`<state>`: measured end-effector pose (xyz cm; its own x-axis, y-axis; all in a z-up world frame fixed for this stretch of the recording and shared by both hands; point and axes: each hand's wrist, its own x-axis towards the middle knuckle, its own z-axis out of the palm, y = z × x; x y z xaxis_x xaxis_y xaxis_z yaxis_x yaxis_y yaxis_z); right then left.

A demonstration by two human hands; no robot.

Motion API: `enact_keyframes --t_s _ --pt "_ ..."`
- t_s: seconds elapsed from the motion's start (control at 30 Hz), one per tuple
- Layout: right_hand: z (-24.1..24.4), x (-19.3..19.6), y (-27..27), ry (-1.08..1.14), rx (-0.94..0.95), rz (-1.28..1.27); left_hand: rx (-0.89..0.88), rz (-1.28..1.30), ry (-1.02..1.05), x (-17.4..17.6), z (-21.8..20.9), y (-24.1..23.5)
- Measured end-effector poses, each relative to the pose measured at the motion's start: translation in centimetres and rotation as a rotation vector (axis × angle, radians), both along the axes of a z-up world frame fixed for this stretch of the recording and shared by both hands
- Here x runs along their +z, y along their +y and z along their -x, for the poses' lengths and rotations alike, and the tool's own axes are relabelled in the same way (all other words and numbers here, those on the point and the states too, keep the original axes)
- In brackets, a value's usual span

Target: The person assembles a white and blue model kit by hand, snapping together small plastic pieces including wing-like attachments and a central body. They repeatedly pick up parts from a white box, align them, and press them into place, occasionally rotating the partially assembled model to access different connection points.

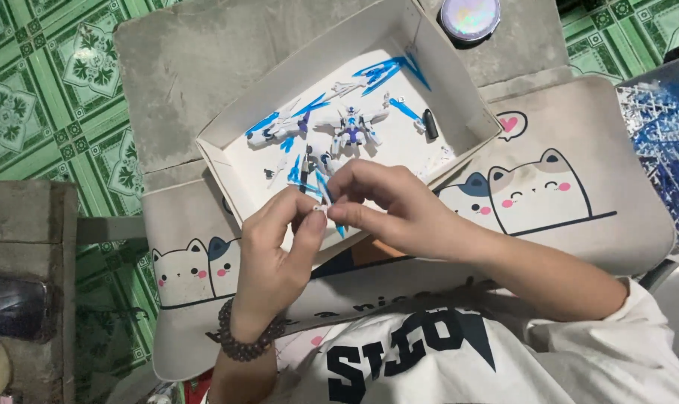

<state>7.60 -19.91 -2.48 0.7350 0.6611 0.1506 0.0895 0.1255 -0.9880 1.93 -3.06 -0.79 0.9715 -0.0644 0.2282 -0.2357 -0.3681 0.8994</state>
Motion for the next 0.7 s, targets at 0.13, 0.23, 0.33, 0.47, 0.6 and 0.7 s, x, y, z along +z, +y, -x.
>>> enact_keyframes --t_s 0.13,0.23,0.33,0.47,0.6,0.7 --pt "0.3 0.7 -0.4 -0.073 -0.006 0.043 -0.018 -0.041 -0.034 0.3 -0.2 -0.4" --pt "0.6 1.4 -0.8 -0.061 0.103 0.110 0.031 -0.055 -0.115 0.1 -0.2 -0.9" --pt "0.9 1.0 -0.6 -0.024 0.105 0.051 -0.001 -0.053 -0.110 0.0 -0.3 -0.9" --pt "0.8 0.8 -0.4 -0.052 0.047 -0.012 -0.021 -0.065 -0.141 -0.6 -0.1 -1.1" --pt "0.0 -0.5 -0.9 -0.068 -0.087 -0.136 0.062 0.222 -0.140 -2.6 0.4 -0.5" --pt "-0.3 -0.2 -1.9 0.058 -0.145 -0.151 0.095 0.298 -0.080 -2.4 1.1 0.2"
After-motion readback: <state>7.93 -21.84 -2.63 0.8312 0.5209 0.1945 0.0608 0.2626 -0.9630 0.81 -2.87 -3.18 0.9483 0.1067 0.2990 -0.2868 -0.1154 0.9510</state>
